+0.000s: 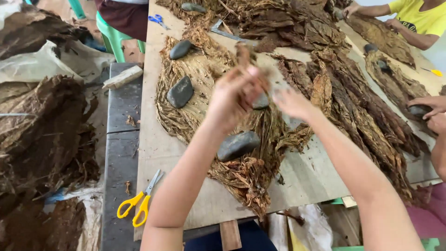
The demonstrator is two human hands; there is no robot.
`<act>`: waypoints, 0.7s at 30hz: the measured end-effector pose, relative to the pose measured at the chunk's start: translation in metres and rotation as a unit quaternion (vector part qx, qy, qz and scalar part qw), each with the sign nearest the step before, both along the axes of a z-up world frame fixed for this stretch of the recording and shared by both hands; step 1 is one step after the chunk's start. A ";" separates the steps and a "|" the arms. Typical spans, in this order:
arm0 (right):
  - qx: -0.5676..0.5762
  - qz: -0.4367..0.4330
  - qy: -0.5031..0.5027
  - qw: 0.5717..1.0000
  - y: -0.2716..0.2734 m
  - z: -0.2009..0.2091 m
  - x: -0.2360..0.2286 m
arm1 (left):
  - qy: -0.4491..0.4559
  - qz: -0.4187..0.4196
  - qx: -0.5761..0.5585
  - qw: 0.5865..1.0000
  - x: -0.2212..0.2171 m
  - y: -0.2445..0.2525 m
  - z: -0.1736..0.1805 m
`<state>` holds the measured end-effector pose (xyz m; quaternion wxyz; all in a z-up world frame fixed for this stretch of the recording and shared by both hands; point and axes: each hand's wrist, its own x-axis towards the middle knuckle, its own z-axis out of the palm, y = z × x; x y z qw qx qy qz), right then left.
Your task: The person repeatedly lifts and places smooth stones onto a large bundle of dried fibrous material on a table, then removes them and shifts the bundle. The person continues this cycle of pressing and rearranging the material with stones throughout the clip.
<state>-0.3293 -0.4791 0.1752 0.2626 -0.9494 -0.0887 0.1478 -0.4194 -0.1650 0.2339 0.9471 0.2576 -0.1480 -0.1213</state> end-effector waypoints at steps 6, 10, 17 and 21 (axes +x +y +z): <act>-0.359 0.000 0.081 0.930 -0.173 -0.061 -0.021 | 0.105 0.310 -0.214 0.920 0.052 0.076 -0.013; -0.395 -0.046 0.092 0.913 -0.203 -0.043 -0.019 | -0.085 0.447 0.310 0.835 0.026 0.078 0.004; -0.188 -0.004 -0.020 0.982 -0.044 0.018 -0.038 | -0.094 0.167 0.818 0.543 0.156 0.023 -0.185; 0.022 0.009 -0.060 0.998 0.027 0.014 -0.029 | -0.133 0.134 0.829 0.526 0.118 0.023 -0.136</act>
